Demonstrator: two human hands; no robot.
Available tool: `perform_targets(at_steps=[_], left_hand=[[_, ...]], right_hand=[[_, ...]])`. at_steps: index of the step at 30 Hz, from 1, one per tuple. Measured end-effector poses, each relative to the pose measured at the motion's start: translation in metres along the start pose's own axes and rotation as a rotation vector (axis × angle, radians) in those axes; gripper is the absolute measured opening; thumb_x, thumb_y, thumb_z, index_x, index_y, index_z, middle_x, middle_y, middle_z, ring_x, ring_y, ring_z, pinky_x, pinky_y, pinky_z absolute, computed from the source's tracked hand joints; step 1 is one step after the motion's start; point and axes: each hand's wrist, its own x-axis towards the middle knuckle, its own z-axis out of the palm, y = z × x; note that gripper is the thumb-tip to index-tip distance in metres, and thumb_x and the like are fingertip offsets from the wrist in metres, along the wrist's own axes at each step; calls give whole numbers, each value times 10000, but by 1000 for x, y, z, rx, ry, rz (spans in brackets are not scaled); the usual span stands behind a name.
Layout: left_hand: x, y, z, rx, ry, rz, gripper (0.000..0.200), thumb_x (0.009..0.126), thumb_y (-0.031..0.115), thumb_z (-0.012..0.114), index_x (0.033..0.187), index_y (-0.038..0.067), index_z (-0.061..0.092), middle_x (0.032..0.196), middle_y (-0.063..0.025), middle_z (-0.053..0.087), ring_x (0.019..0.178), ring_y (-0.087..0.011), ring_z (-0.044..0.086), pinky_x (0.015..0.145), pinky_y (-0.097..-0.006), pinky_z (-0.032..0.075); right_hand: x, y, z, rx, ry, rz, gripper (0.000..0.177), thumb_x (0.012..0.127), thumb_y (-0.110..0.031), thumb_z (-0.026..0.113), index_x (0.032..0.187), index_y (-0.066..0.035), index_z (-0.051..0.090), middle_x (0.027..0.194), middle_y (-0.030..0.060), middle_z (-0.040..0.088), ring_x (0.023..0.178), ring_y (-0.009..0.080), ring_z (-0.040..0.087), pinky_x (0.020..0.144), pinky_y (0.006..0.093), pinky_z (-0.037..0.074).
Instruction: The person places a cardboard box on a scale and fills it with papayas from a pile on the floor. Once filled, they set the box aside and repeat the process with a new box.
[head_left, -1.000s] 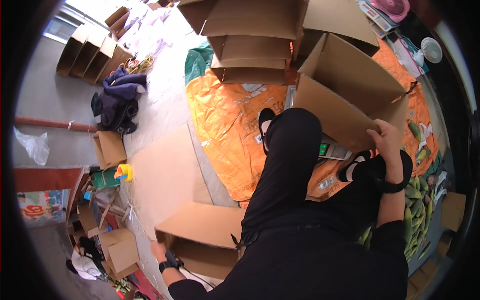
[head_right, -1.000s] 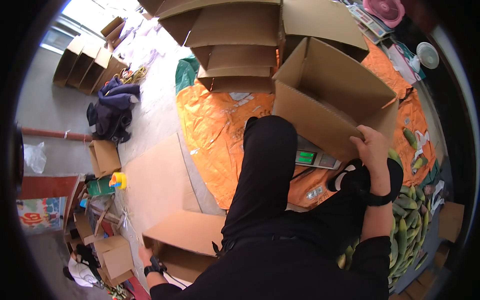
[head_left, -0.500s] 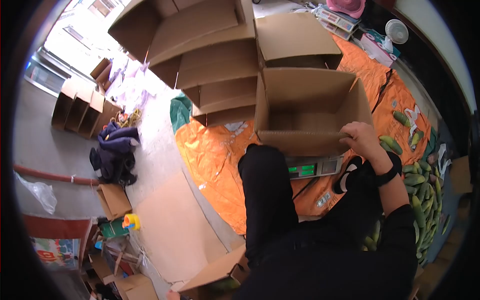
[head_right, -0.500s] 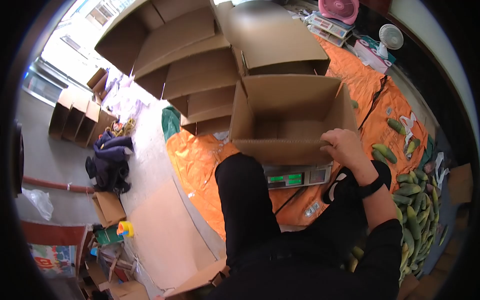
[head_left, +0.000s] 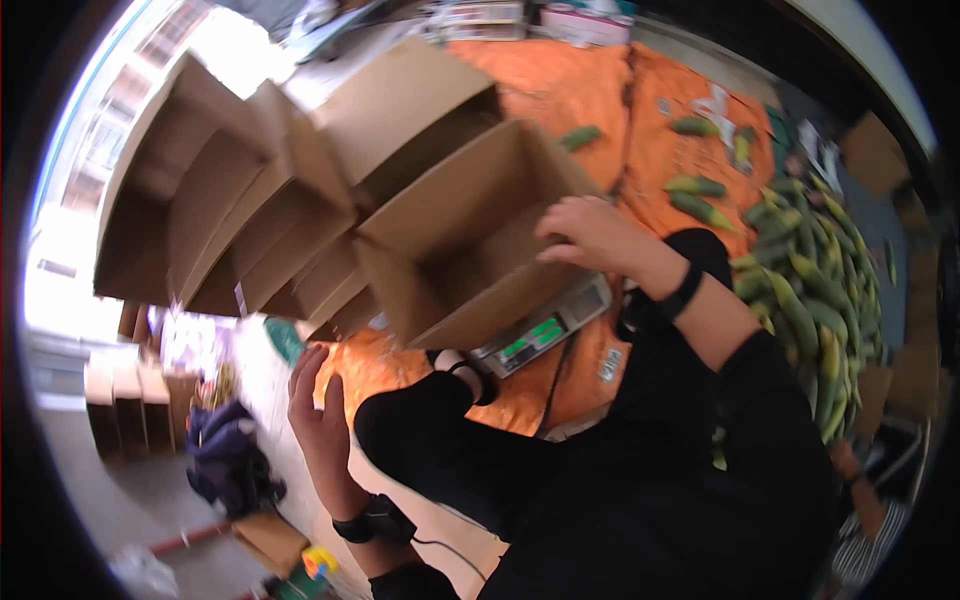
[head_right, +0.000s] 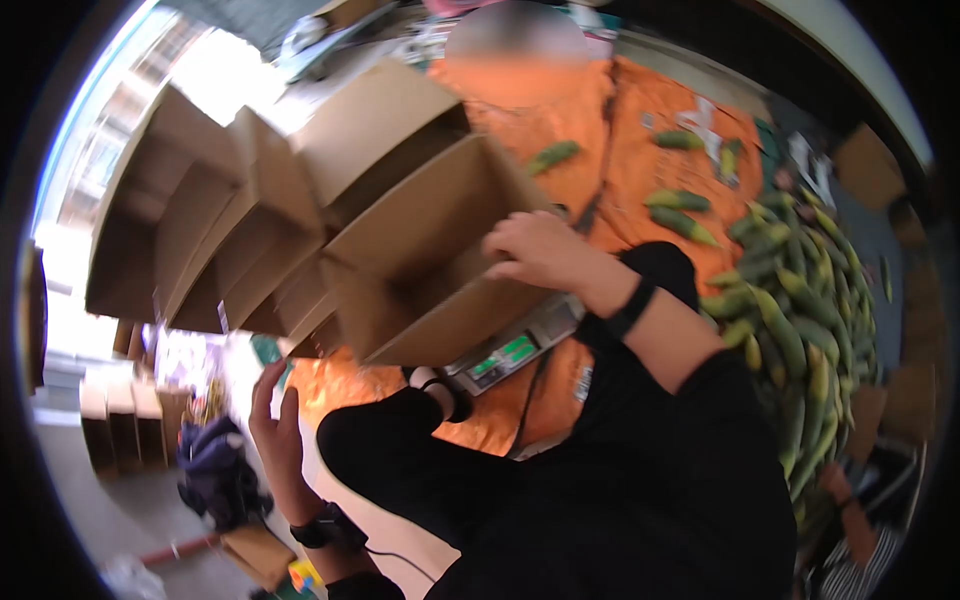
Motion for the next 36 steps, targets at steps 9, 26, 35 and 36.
perform_targets(at_steps=[9,26,35,36], left_hand=[[52,47,122,97,-287,306,262,851,75,601,1106,17,614,1098,-139,631,1062,-279,580,933,-347,427],[69,43,150,-256,-336,-49,229,913,62,564,1120,-18,620,965,-70,665,902,-118,613,822,-236,477],[79,44,168,-188,-334,-46,225,923,71,562,1126,-6,624,949,-69,665,877,-108,614,799,-226,488],[79,45,169,-199,-318,-56,225,917,78,576,1123,2,630,936,-64,671,864,-102,612,785,-220,479]], right_hand=[[-26,7,-50,288,427,222,179,809,-241,661,859,-69,660,843,70,641,828,255,603,712,351,471],[-381,137,79,149,67,1307,182,767,-206,571,750,-43,652,776,151,647,742,335,614,686,420,490],[-435,32,164,302,-585,1481,563,641,-424,766,1031,-43,625,1073,153,623,1051,321,587,864,409,491],[-438,24,165,275,-655,1500,696,612,-458,797,1132,-47,582,1152,162,592,1096,323,569,899,417,480]])
